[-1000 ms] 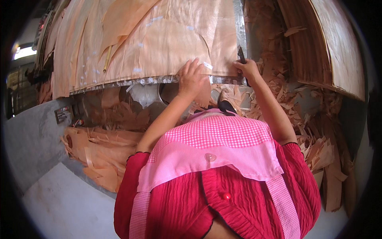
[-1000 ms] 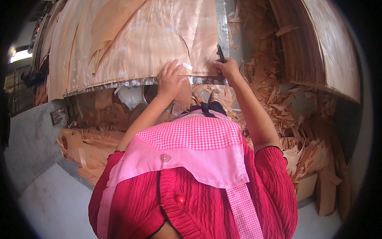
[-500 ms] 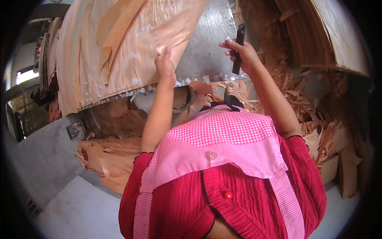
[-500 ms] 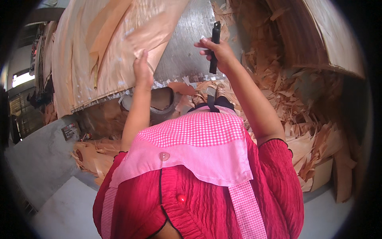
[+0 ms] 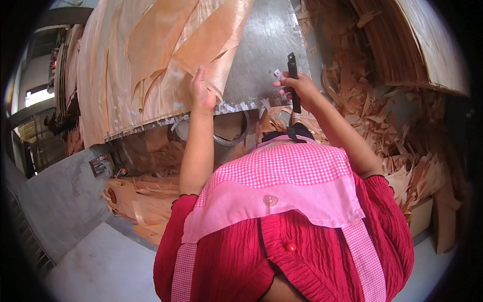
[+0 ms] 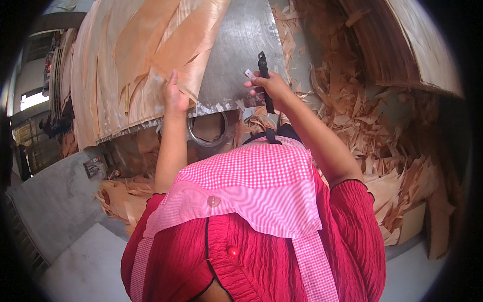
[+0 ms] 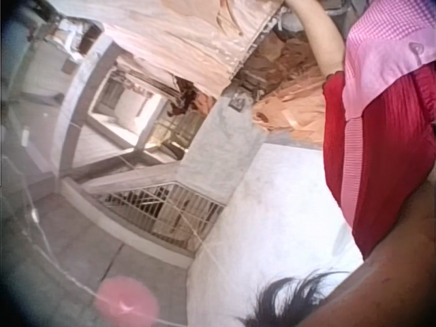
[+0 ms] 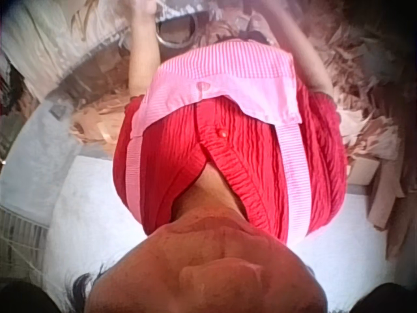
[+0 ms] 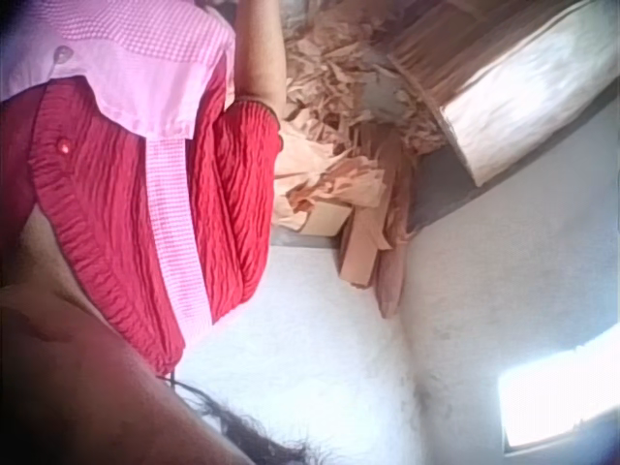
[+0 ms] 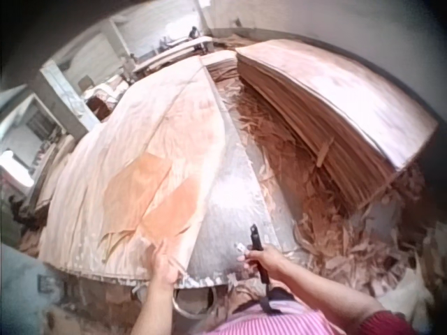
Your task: The person prepares and sorts wood veneer sheets by using a utility knife to trim edges, applying tape to secure pieces, and using a bamboo rod to measure or alignment sheets.
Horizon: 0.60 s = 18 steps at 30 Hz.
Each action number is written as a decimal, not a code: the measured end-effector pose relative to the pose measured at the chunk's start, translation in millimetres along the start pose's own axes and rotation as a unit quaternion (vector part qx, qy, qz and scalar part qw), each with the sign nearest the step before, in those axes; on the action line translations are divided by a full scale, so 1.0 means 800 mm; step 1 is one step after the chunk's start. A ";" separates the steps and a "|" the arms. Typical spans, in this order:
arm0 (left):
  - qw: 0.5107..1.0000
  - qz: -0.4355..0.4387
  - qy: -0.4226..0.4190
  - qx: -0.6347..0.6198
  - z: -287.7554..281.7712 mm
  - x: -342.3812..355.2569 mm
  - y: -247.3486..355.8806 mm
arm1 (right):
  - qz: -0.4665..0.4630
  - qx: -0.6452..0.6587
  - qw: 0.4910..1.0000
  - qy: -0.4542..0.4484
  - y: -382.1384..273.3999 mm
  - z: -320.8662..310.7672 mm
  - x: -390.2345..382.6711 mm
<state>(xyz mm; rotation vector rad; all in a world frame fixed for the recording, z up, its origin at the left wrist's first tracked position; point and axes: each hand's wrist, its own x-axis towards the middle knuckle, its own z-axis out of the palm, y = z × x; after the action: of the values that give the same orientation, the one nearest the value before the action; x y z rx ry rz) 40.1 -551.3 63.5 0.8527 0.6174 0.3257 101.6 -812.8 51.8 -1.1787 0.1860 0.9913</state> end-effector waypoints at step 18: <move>0.598 0.206 -0.318 0.706 -0.009 -0.096 -0.097 | -0.092 -0.002 0.967 0.236 0.016 -0.099 -0.028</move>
<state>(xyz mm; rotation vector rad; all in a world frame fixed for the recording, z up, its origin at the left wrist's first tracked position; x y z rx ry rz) -22.4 -633.9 27.8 2.5503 -0.1873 -0.1821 107.5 -890.7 23.4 -1.3952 0.4429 0.5354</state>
